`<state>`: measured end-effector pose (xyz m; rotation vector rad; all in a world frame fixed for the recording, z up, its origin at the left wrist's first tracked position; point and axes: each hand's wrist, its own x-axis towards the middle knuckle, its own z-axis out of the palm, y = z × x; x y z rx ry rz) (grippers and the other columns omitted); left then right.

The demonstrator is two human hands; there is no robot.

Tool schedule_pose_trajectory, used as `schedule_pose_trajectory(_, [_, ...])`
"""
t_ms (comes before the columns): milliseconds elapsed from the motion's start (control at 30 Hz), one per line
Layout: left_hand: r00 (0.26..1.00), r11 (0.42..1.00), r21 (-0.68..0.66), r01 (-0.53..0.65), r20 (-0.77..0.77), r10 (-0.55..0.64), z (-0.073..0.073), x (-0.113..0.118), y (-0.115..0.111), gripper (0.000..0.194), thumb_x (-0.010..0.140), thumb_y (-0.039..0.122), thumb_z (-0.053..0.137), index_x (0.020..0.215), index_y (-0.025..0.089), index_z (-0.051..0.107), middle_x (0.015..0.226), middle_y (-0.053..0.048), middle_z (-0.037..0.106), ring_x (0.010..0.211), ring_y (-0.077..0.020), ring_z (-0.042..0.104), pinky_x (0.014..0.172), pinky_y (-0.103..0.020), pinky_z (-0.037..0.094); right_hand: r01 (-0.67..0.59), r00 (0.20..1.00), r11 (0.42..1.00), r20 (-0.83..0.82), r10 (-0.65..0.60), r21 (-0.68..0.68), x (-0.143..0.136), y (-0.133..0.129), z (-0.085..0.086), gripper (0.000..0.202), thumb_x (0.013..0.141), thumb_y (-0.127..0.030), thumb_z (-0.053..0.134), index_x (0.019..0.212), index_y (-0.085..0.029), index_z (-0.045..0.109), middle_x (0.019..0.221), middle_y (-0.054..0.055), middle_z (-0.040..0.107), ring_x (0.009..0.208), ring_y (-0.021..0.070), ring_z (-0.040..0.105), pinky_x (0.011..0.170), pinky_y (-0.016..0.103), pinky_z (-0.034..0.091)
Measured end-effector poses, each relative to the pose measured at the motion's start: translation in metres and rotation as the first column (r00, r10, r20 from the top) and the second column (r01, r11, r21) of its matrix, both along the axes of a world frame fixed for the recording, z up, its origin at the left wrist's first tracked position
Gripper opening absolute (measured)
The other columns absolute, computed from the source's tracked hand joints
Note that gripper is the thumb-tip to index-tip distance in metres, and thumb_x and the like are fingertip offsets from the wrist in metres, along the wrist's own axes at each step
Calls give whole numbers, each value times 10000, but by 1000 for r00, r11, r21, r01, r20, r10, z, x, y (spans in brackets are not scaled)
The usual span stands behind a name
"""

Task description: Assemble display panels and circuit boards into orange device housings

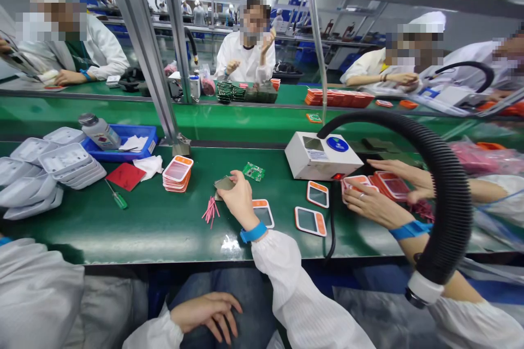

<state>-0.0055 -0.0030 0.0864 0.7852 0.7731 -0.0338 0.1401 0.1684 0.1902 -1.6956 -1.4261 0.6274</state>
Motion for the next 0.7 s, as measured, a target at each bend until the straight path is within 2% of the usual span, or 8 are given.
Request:
schedule_pose_trajectory(100, [998, 995, 100, 8, -58, -2, 16, 1, 6, 305, 731, 379, 580, 976, 198, 592, 765, -4, 652, 619, -115, 570, 602, -242, 362, 27, 997, 1000, -79, -28, -16, 0, 2, 0, 337, 894, -342, 601, 1170, -155, 552, 1069, 60, 625, 940, 191, 626, 834, 407, 529])
schedule_pose_trajectory(233, [997, 980, 197, 6, -81, 11, 36, 5, 13, 262, 768, 325, 558, 996, 200, 593, 808, 12, 640, 674, -104, 552, 659, -248, 346, 53, 985, 998, -163, -59, -38, 2, 5, -4, 323, 902, -329, 593, 1172, -155, 553, 1089, 63, 621, 935, 186, 628, 823, 398, 537])
schedule_pose_trajectory(467, [999, 956, 290, -45, 13, 43, 69, 3, 13, 252, 811, 296, 509, 1015, 168, 587, 837, -12, 606, 746, -124, 551, 782, -303, 406, 59, 966, 997, -249, -70, -51, 9, 12, -12, 325, 905, -321, 592, 1181, -156, 551, 1108, 67, 617, 935, 184, 632, 803, 386, 551])
schedule_pose_trajectory(567, [996, 937, 343, -67, 77, 43, 93, -4, 18, 272, 821, 295, 520, 1050, 170, 595, 887, -32, 619, 825, -145, 570, 854, -332, 417, 49, 968, 998, -245, -55, -32, 11, 10, -10, 331, 904, -320, 594, 1189, -156, 546, 1095, 65, 620, 924, 181, 635, 787, 376, 557])
schedule_pose_trajectory(700, [989, 891, 434, -131, 119, 87, 132, -10, 35, 284, 845, 324, 528, 1078, 183, 611, 965, -58, 647, 921, -172, 594, 901, -346, 424, 39, 983, 999, -177, -36, 12, 13, 4, -5, 346, 908, -321, 586, 1207, -160, 524, 1068, 60, 619, 854, 161, 637, 733, 342, 559])
